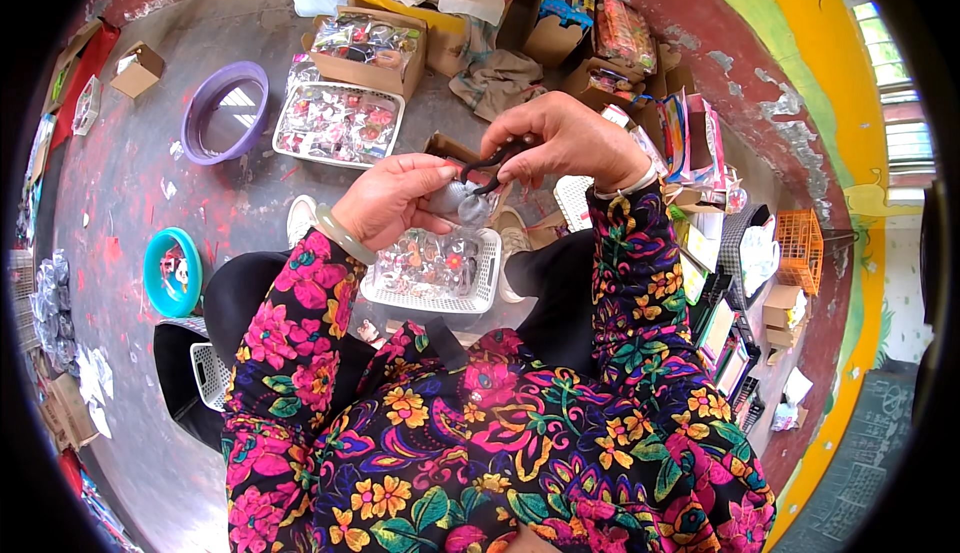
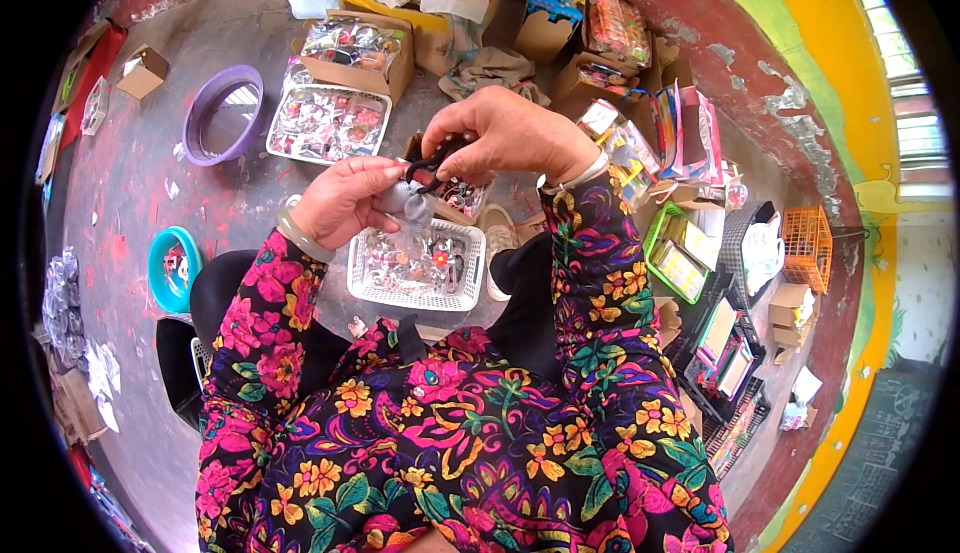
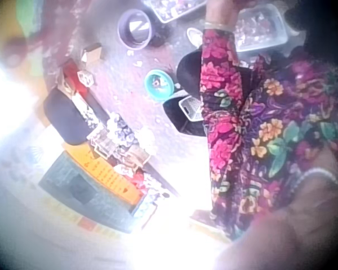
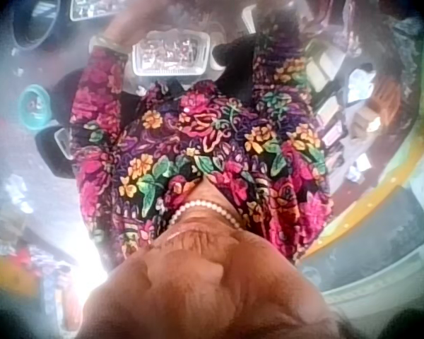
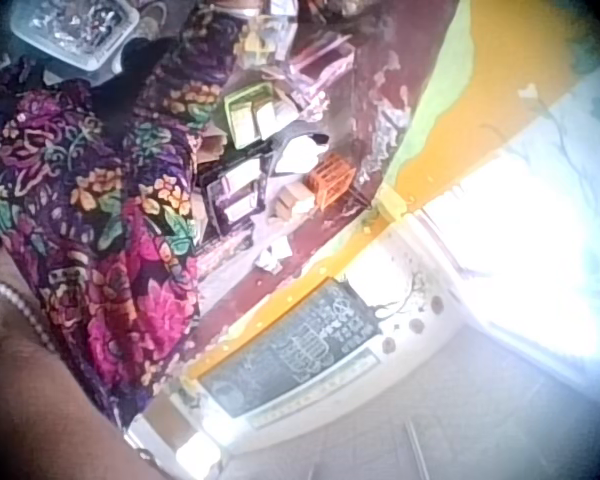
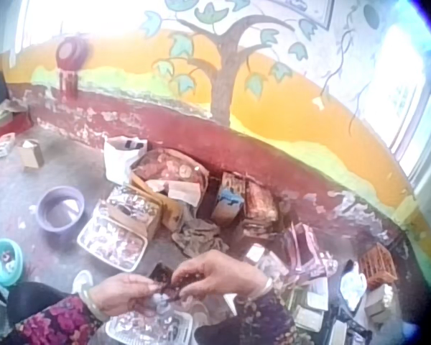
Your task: The person sits on the floor and repeatedly picks up small items from a white basket, places them into small plastic bags, and then puts the bags into a cardboard box. The person handles items one at a time, including hair accessories and small packaged goods.
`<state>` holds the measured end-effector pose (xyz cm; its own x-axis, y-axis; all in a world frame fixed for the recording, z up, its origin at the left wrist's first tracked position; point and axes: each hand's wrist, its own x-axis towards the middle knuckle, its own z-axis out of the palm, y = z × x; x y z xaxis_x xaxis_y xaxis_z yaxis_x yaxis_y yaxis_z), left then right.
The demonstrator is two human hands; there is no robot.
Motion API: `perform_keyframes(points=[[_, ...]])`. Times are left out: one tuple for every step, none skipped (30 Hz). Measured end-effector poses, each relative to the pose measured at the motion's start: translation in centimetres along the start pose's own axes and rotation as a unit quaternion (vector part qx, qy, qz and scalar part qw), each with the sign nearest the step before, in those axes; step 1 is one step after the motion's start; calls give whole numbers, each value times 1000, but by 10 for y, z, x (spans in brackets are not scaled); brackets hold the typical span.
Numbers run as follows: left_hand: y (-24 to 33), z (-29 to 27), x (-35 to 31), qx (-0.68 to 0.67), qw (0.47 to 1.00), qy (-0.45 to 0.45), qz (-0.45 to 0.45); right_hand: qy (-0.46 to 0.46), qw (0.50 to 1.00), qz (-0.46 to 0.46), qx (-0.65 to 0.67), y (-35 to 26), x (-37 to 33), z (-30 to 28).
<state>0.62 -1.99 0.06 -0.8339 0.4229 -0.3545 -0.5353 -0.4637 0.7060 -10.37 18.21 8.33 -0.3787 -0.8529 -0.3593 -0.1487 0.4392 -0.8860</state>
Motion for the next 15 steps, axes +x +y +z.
perform_keyframes(points=[[0,0,0,4,1000,-1,-5,2,1000,0,1,0,0,0],[1,0,0,10,1000,-8,-15,4,1000,-1,3,0,-1,0],[2,2,-1,16,999,-15,-25,6,1000,-1,4,1,-1,1],[2,3,-2,22,999,-21,-35,3,1000,-6,-7,1,-1,1],[1,3,-2,24,999,-15,-35,1,1000,-11,-18,2,0,1],[0,4,-1,25,999,-10,-35,-2,999,-17,-29,2,2,2],[-1,4,-1,27,999,-6,-35,-5,998,-34,-43,2,2,2],[-2,3,-1,34,999,5,-31,-8,997,-52,-58,1,3,3],[-4,2,0,42,999,15,-27,-11,995,-70,-72,1,4,4],[-5,2,1,50,998,24,-24,-17,991,-99,-85,4,6,4],[-4,4,1,62,998,24,-24,-24,987,-129,-98,9,8,3],[-2,6,1,73,997,24,-25,-30,981,-158,-111,12,10,4],[-2,7,0,84,996,26,-25,-31,982,-143,-115,11,11,5],[-3,6,0,87,996,26,-24,-33,984,-128,-119,10,11,7],[-4,4,1,90,995,25,-23,-34,985,-113,-123,8,12,9]])
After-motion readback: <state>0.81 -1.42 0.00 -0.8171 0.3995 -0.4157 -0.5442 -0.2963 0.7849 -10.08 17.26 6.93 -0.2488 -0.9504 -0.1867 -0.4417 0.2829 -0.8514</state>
